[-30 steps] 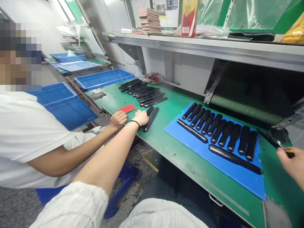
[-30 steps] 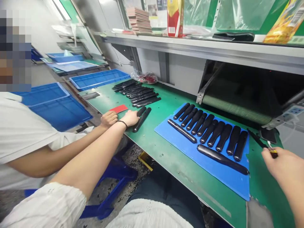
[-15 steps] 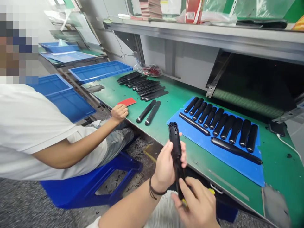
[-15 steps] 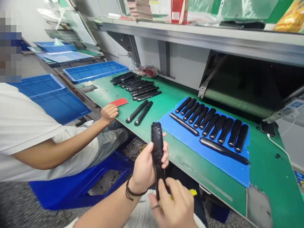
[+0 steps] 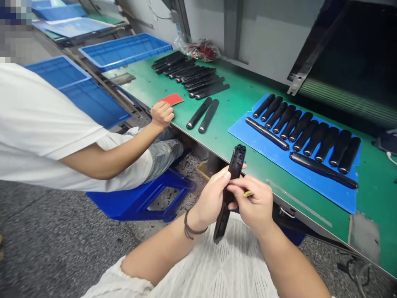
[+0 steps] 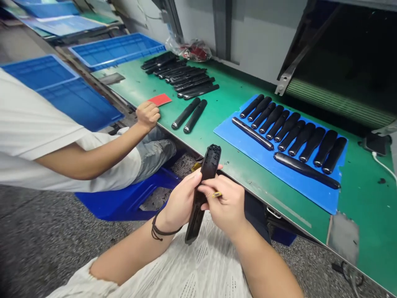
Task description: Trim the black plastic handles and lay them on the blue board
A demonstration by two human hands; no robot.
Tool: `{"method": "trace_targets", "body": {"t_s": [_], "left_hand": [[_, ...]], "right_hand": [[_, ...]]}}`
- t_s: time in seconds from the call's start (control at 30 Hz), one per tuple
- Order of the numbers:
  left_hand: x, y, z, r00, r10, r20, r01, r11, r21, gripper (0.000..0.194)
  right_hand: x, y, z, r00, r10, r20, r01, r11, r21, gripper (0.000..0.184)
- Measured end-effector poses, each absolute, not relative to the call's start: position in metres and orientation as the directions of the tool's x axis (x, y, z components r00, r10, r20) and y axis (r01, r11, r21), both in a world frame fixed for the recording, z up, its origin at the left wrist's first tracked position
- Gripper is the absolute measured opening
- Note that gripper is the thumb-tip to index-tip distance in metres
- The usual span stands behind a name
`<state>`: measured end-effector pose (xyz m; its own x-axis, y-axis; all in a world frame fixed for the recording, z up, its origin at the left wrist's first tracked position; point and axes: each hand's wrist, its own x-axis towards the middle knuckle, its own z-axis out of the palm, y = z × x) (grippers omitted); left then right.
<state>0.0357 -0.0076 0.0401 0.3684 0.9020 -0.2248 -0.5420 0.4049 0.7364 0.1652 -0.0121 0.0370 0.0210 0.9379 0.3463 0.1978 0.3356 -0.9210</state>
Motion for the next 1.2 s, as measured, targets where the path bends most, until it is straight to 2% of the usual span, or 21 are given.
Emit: {"method": "trace_targets", "body": {"t_s": [0.1, 0.13, 0.2, 0.27, 0.33, 0.47, 0.6, 0.77, 0.83, 0.93, 1.0, 1.07, 1.1, 1.2], "left_hand": [[0.020, -0.007, 0.038, 0.400, 0.864, -0.305, -0.577, 0.496, 0.648, 0.044], [0.015, -0.007, 0.038, 0.381, 0.868, -0.319, -0.610, 0.496, 0.618, 0.044], [0.007, -0.005, 0.038, 0.292, 0.903, -0.317, -0.678, 0.429, 0.598, 0.046], [0.001, -0.004, 0.040, 0.180, 0.943, -0.278, -0.699, 0.322, 0.638, 0.047], [-0.001, -0.003, 0.042, 0.088, 0.974, -0.210, -0.664, 0.214, 0.716, 0.047], [0.001, -0.006, 0.044, -0.032, 0.998, -0.047, -0.504, 0.024, 0.863, 0.048], [0.006, -0.009, 0.041, -0.065, 0.998, 0.023, -0.409, -0.047, 0.911, 0.046], [0.008, -0.008, 0.040, -0.065, 0.996, -0.063, -0.525, 0.020, 0.851, 0.045], [0.005, -0.004, 0.041, -0.054, 0.993, -0.110, -0.591, 0.057, 0.805, 0.044], [-0.003, 0.004, 0.042, -0.065, 0.981, -0.181, -0.672, 0.091, 0.735, 0.043], [-0.010, 0.009, 0.041, -0.099, 0.971, -0.216, -0.690, 0.090, 0.719, 0.042], [-0.016, 0.015, 0.038, -0.146, 0.961, -0.236, -0.689, 0.073, 0.721, 0.041], [-0.018, 0.018, 0.037, -0.171, 0.955, -0.242, -0.689, 0.060, 0.722, 0.040], [-0.022, 0.024, 0.034, -0.225, 0.937, -0.268, -0.715, 0.029, 0.699, 0.033]], "right_hand": [[0.160, -0.010, 0.046, 0.225, 0.883, 0.412, 0.242, 0.359, -0.902, 0.013], [0.160, -0.011, 0.050, 0.202, 0.861, 0.467, 0.276, 0.408, -0.871, 0.010], [0.158, -0.015, 0.053, 0.022, 0.835, 0.549, 0.308, 0.517, -0.799, 0.007], [0.154, -0.022, 0.052, -0.175, 0.828, 0.533, 0.277, 0.561, -0.780, 0.009], [0.147, -0.027, 0.047, -0.260, 0.835, 0.485, 0.267, 0.545, -0.794, 0.009], [0.136, -0.029, 0.039, -0.269, 0.859, 0.437, 0.293, 0.505, -0.812, 0.009], [0.132, -0.027, 0.041, -0.265, 0.874, 0.406, 0.303, 0.476, -0.826, 0.012], [0.130, -0.034, 0.042, -0.148, 0.921, 0.362, 0.275, 0.389, -0.879, 0.014], [0.131, -0.032, 0.039, -0.078, 0.918, 0.388, 0.280, 0.393, -0.876, 0.013], [0.138, -0.015, 0.024, -0.083, 0.894, 0.441, 0.420, 0.432, -0.798, 0.005], [0.142, -0.002, 0.010, -0.105, 0.898, 0.426, 0.566, 0.407, -0.717, 0.035], [0.146, 0.003, -0.002, -0.097, 0.891, 0.443, 0.632, 0.399, -0.664, 0.062], [0.148, 0.000, -0.006, -0.104, 0.874, 0.475, 0.616, 0.432, -0.659, 0.063], [0.149, -0.021, -0.012, -0.258, 0.761, 0.595, 0.436, 0.641, -0.631, 0.038]]}}
